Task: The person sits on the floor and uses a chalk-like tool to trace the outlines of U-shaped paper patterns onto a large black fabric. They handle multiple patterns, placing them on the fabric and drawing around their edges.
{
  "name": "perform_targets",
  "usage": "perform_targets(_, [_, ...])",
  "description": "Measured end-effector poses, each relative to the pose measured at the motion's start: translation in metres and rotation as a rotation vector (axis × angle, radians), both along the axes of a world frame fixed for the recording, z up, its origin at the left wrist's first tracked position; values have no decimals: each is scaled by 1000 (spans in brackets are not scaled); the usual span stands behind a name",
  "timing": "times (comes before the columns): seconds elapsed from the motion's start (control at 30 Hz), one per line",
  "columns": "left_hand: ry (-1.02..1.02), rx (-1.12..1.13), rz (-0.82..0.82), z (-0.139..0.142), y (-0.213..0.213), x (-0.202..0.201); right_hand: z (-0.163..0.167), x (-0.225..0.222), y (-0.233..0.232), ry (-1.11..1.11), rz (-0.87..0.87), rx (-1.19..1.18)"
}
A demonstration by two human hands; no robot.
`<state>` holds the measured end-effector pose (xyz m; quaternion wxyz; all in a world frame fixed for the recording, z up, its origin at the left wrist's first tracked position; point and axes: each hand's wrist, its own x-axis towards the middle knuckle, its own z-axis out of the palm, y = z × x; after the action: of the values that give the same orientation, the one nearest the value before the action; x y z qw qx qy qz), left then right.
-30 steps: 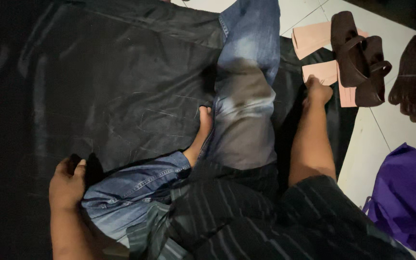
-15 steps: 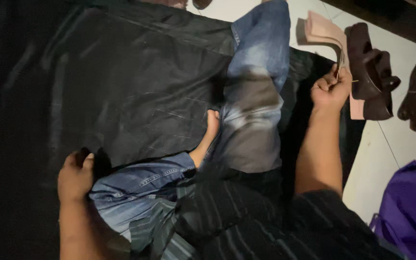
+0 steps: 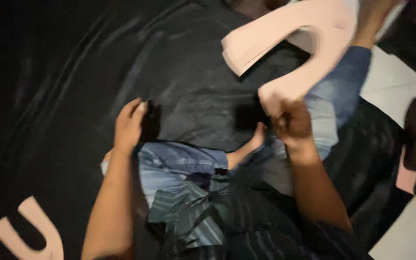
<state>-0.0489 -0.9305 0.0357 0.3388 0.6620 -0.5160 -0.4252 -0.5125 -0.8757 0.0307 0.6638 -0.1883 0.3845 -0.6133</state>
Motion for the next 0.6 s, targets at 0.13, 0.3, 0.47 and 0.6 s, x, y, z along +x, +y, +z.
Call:
perform_targets(0.13, [1224,342,9,4,4,-21,-1,44,-18,275,464,106])
perform_targets(0.3, [964,417,-161,18,8,-27,2,82,-46,737,817,177])
perform_targets(0.47, [932,375,-99,16,5,-33,-8,95,-49,817,743,90])
perform_targets(0.6, [1060,382,-94,14,5,-34,-33,106,-43,796,618,4])
